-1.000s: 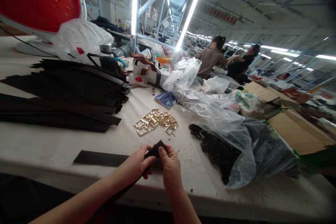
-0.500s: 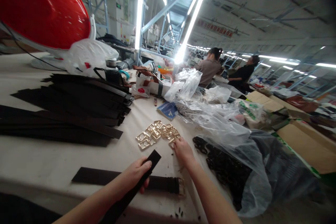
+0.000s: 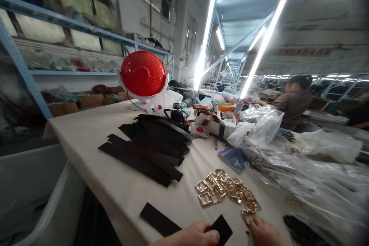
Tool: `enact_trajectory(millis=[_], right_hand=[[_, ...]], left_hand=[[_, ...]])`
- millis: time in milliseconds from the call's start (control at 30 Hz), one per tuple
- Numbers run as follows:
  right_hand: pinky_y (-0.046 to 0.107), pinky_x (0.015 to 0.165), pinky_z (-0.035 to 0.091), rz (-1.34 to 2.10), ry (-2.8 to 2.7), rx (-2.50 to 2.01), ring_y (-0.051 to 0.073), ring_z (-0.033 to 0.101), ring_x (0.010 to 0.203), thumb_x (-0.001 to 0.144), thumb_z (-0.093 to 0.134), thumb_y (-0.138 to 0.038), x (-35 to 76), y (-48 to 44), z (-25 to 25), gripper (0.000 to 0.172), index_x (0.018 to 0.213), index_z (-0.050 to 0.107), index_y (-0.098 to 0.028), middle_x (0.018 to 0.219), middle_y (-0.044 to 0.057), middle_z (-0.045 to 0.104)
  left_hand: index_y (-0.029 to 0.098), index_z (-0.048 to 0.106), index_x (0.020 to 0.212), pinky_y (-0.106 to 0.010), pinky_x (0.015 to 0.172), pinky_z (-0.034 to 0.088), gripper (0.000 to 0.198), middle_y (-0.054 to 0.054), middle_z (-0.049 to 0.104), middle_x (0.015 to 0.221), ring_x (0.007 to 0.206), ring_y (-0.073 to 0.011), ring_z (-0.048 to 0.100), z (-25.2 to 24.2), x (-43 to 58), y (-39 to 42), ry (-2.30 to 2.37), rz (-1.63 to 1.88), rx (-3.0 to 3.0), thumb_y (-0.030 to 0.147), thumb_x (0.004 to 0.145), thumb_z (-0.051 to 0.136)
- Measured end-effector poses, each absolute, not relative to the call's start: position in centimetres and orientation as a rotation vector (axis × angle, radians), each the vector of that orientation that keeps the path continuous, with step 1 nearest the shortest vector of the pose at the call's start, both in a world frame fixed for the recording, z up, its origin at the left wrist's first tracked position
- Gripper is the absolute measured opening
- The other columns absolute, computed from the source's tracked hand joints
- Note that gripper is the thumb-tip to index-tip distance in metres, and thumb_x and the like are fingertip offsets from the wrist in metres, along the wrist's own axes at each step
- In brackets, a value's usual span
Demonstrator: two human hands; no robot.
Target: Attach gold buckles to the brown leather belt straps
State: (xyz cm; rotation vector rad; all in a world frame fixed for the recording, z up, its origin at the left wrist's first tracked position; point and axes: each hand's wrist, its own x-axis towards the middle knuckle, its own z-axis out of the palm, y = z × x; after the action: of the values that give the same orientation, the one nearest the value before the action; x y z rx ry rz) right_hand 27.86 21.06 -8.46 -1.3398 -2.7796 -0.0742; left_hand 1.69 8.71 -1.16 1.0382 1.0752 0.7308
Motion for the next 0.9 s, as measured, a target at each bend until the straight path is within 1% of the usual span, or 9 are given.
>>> enact_trajectory(millis=[133, 233, 300, 400, 467, 567, 667, 800, 900], right_hand=[[0.030, 0.063, 0.047, -0.134, -2.753, -1.482, 0.023, 0.064, 0.074, 0.071, 0.031, 0.009, 25.4, 19.9, -5.5, 0.048, 0.092, 0.064, -0.019, 0.091, 0.013, 0.065], [0.031, 0.063, 0.043, 0.001, -2.610, -1.612, 0.025, 0.063, 0.074, 0.071, 0.031, 0.009, 24.2, 19.2, -4.1, 0.042, 0.087, 0.063, -0.012, 0.087, 0.017, 0.064], [0.030, 0.062, 0.041, 0.090, -2.521, -1.668, 0.023, 0.062, 0.072, 0.073, 0.032, 0.007, 24.0, 19.0, -3.6, 0.036, 0.083, 0.063, -0.011, 0.084, 0.017, 0.064], [0.026, 0.061, 0.039, 0.178, -2.433, -1.678, 0.020, 0.061, 0.073, 0.073, 0.040, 0.001, 23.8, 18.3, -2.9, 0.026, 0.078, 0.062, -0.012, 0.082, 0.013, 0.064], [0.023, 0.061, 0.040, 0.261, -2.375, -1.639, 0.018, 0.060, 0.072, 0.073, 0.043, -0.003, 23.2, 17.1, -2.4, 0.021, 0.076, 0.062, -0.013, 0.079, 0.009, 0.064], [0.019, 0.058, 0.040, 0.405, -2.320, -1.544, 0.013, 0.060, 0.066, 0.076, 0.044, -0.009, 21.3, 14.3, -1.8, 0.020, 0.078, 0.063, -0.016, 0.070, 0.002, 0.065], [0.018, 0.058, 0.041, 0.486, -2.279, -1.377, 0.012, 0.060, 0.066, 0.074, 0.048, -0.011, 19.1, 11.3, -1.6, 0.019, 0.075, 0.064, -0.020, 0.073, 0.000, 0.065], [0.020, 0.056, 0.040, 0.446, -2.296, -1.209, 0.014, 0.057, 0.059, 0.070, 0.056, -0.015, 17.7, 9.3, -2.1, 0.012, 0.067, 0.065, -0.023, 0.068, 0.000, 0.063], [0.023, 0.061, 0.041, 0.516, -2.175, -1.194, 0.015, 0.058, 0.063, 0.066, 0.062, -0.019, 18.0, 9.2, -2.9, 0.006, 0.065, 0.064, -0.024, 0.064, -0.001, 0.062]], left_hand=[[0.016, 0.058, 0.082, -0.021, 0.055, 0.034, 0.041, 0.002, 0.054, 0.066, 0.057, -0.0095, 0.044, -1.0, 2.2, 8.0, 1.063, 0.815, 1.007, 0.053, 0.064, 0.061], [0.017, 0.054, 0.087, -0.021, 0.047, 0.033, 0.044, 0.003, 0.055, 0.055, 0.047, -0.0099, 0.046, -1.1, 2.4, 7.5, 1.072, 0.792, 0.943, 0.056, 0.067, 0.057], [0.018, 0.050, 0.087, -0.020, 0.043, 0.033, 0.048, 0.003, 0.055, 0.051, 0.041, -0.0103, 0.048, -1.2, 2.3, 7.2, 1.085, 0.766, 0.902, 0.061, 0.067, 0.054], [0.018, 0.048, 0.084, -0.019, 0.043, 0.036, 0.055, 0.001, 0.059, 0.057, 0.044, -0.0106, 0.054, -1.4, 2.2, 7.2, 1.098, 0.786, 0.828, 0.067, 0.060, 0.057], [0.017, 0.049, 0.082, -0.018, 0.043, 0.036, 0.059, 0.001, 0.060, 0.060, 0.047, -0.0100, 0.055, -1.5, 2.5, 7.6, 1.096, 0.807, 0.785, 0.067, 0.054, 0.062], [0.016, 0.052, 0.079, -0.018, 0.042, 0.034, 0.063, 0.001, 0.060, 0.062, 0.046, -0.0091, 0.053, -1.7, 3.4, 8.3, 1.097, 0.828, 0.710, 0.066, 0.044, 0.068], [0.016, 0.054, 0.076, -0.018, 0.041, 0.031, 0.058, 0.000, 0.059, 0.060, 0.044, -0.0094, 0.050, -2.1, 4.0, 8.9, 1.115, 0.864, 0.665, 0.065, 0.048, 0.066], [0.018, 0.051, 0.061, -0.021, 0.041, 0.027, 0.047, 0.004, 0.047, 0.040, 0.037, -0.0112, 0.042, -2.9, 3.9, 9.2, 1.194, 0.816, 0.781, 0.062, 0.052, 0.064], [0.019, 0.050, 0.057, -0.022, 0.040, 0.025, 0.042, 0.004, 0.045, 0.036, 0.035, -0.0121, 0.039, -3.2, 3.9, 9.2, 1.221, 0.805, 0.850, 0.059, 0.052, 0.064]])
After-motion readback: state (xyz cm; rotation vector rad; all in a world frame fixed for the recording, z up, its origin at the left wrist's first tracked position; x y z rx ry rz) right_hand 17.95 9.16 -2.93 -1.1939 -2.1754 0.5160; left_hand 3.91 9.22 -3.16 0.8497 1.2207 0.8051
